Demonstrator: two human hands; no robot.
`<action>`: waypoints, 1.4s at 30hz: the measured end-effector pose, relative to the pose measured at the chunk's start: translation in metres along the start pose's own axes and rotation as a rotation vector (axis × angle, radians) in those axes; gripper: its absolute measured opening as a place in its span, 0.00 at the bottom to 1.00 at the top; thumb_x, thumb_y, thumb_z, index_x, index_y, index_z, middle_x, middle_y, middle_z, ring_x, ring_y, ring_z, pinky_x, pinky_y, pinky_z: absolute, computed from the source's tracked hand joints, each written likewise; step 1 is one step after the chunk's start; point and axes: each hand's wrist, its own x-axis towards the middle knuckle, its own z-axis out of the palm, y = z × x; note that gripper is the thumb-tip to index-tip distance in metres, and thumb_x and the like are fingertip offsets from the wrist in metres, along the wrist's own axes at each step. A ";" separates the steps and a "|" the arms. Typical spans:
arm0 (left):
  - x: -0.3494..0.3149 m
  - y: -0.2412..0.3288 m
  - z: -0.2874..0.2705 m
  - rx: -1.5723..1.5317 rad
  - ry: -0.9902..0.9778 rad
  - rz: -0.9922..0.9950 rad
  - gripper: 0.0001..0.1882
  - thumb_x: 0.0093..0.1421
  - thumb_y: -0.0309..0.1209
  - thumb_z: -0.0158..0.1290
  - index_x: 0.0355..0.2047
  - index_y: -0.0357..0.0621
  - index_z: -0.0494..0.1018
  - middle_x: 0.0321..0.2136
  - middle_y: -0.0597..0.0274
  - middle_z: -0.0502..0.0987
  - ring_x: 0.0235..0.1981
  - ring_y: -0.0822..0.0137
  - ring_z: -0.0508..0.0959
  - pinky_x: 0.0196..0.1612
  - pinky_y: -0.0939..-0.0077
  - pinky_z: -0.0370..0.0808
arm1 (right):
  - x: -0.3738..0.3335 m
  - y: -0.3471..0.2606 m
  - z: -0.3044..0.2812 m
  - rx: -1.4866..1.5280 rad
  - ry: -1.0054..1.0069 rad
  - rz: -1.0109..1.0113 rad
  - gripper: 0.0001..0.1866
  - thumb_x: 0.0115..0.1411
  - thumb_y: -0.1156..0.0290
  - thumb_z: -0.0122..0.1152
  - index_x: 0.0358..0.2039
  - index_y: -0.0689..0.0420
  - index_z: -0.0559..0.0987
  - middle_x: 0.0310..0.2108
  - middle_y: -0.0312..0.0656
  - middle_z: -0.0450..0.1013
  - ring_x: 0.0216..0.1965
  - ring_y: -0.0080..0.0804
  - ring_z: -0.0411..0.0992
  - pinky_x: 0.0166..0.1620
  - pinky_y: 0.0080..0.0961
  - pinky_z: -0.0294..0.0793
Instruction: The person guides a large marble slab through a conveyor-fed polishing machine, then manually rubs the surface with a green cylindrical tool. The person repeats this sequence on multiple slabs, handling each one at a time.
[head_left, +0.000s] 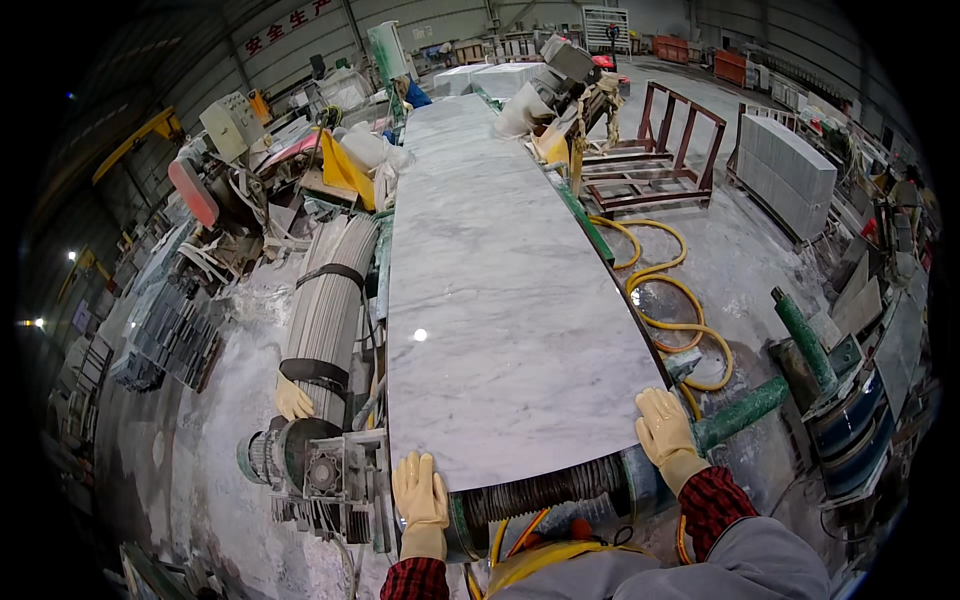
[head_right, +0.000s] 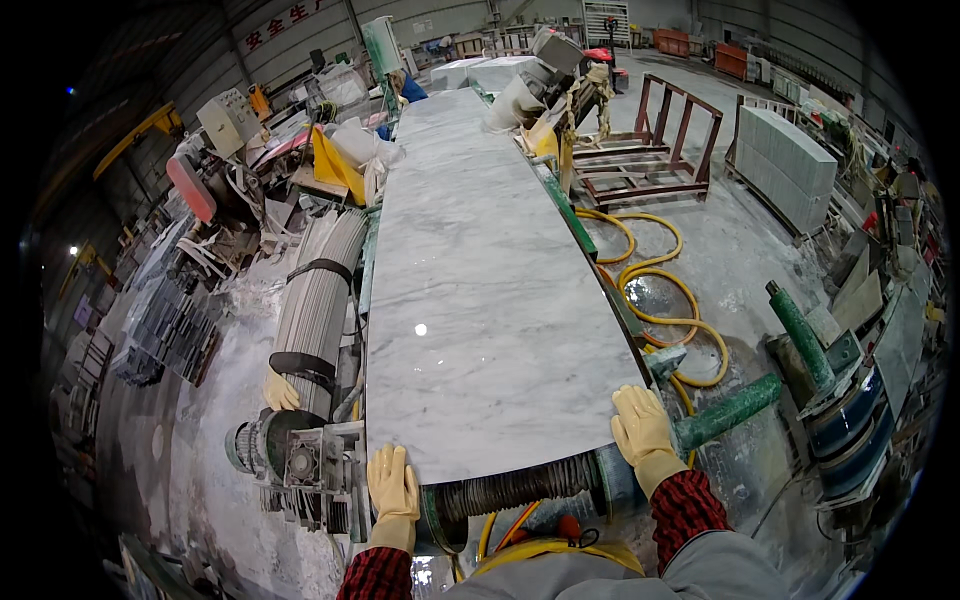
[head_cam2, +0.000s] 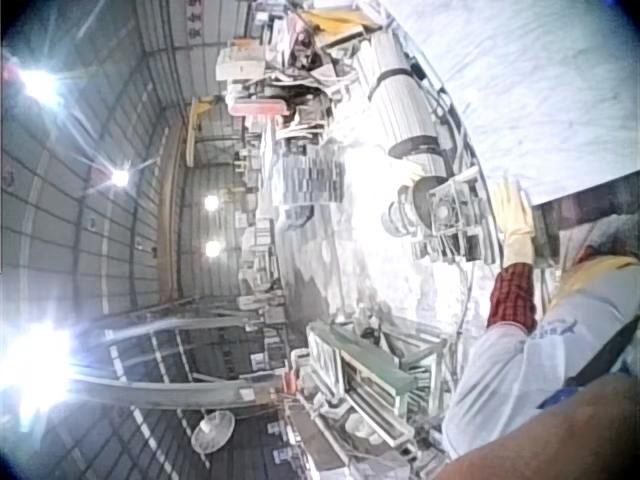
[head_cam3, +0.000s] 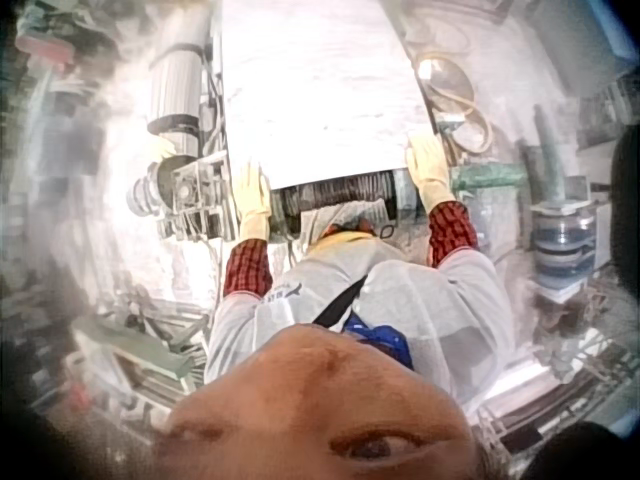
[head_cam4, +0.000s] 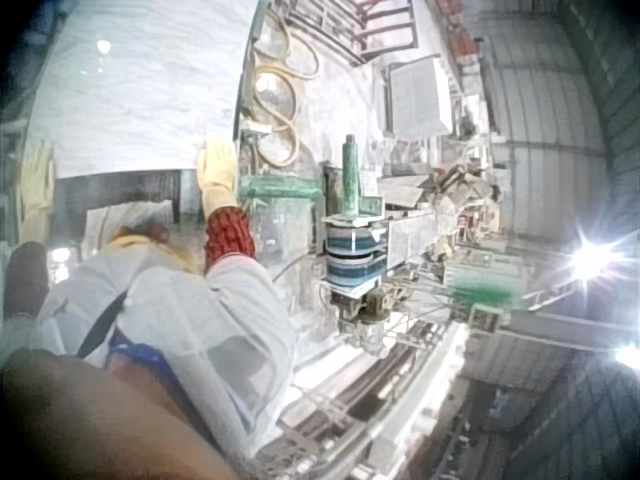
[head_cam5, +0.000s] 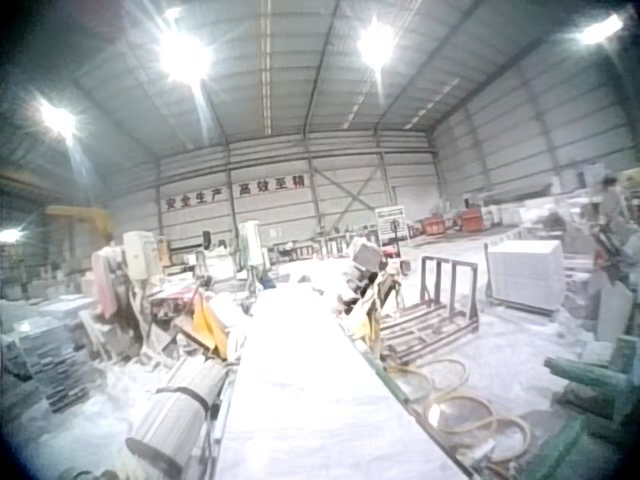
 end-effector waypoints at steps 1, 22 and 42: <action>0.000 0.000 0.000 0.001 -0.004 -0.002 0.25 0.72 0.35 0.54 0.67 0.47 0.73 0.69 0.44 0.72 0.71 0.39 0.68 0.77 0.44 0.58 | -0.001 0.000 0.000 0.006 -0.003 0.001 0.20 0.58 0.73 0.62 0.51 0.61 0.78 0.50 0.53 0.76 0.52 0.57 0.73 0.59 0.50 0.72; -0.008 0.001 -0.003 -0.003 0.011 0.019 0.25 0.70 0.33 0.56 0.66 0.45 0.73 0.68 0.43 0.72 0.69 0.38 0.69 0.75 0.43 0.60 | -0.006 -0.002 -0.005 0.026 -0.021 0.010 0.19 0.57 0.74 0.62 0.50 0.62 0.79 0.49 0.54 0.76 0.49 0.58 0.73 0.55 0.50 0.73; -0.015 0.003 -0.008 -0.019 0.026 0.025 0.24 0.69 0.32 0.56 0.65 0.44 0.74 0.67 0.42 0.73 0.68 0.36 0.70 0.74 0.43 0.61 | -0.011 -0.005 -0.009 0.013 0.026 -0.038 0.20 0.57 0.75 0.63 0.51 0.63 0.79 0.50 0.55 0.77 0.50 0.60 0.73 0.56 0.52 0.74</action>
